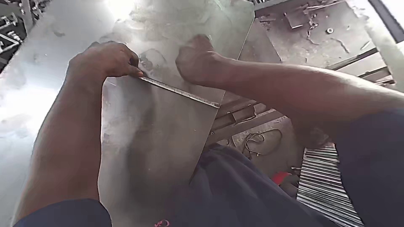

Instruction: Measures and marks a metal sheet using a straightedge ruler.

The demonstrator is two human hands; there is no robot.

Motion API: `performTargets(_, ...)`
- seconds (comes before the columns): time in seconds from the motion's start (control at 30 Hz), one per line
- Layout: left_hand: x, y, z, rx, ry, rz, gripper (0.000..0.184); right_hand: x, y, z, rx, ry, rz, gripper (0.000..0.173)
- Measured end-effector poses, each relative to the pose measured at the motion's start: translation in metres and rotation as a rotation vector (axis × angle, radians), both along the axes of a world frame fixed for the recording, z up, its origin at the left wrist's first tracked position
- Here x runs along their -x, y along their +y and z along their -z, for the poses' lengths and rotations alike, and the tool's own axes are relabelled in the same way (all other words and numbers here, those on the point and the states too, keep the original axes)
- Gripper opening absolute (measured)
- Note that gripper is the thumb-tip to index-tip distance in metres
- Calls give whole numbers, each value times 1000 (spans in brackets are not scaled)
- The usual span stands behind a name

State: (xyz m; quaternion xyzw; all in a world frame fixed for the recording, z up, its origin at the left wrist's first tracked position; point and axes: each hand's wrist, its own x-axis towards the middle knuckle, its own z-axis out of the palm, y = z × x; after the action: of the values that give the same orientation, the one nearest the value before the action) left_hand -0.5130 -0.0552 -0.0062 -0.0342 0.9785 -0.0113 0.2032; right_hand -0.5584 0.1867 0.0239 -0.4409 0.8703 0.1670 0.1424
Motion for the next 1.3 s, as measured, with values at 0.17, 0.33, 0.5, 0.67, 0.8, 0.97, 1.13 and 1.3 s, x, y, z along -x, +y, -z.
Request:
performTargets(0.17, 2, 4, -5, 57, -18, 12, 33, 16, 12, 0, 101, -43, -47, 33)
performTargets(0.33, 4, 0, -4, 61, -21, 15, 34, 18, 27, 27, 72, -210, -73, 36)
performTargets(0.5, 2, 0, -2, 53, -1, 1, 34, 19, 25, 28, 72, -220, -115, 35)
performTargets(0.67, 7, -17, 13, -57, 49, 47, 33, 16, 22, 23, 30, -192, -155, 35)
performTargets(0.8, 4, -7, 8, -9, 16, 35, 31, 2, 14, 15, -9, -21, -93, 27)
performTargets(0.97, 6, -20, 8, 13, 20, 64, 36, 43, 49, -28, 103, 150, 45, 24)
performTargets(1.13, -17, -12, -6, -205, 109, 105, 28, 111, 192, -53, 363, 31, 218, 46)
performTargets(1.3, -62, -6, -33, -272, 337, 127, 25, 221, 367, -30, 494, 191, 599, 59)
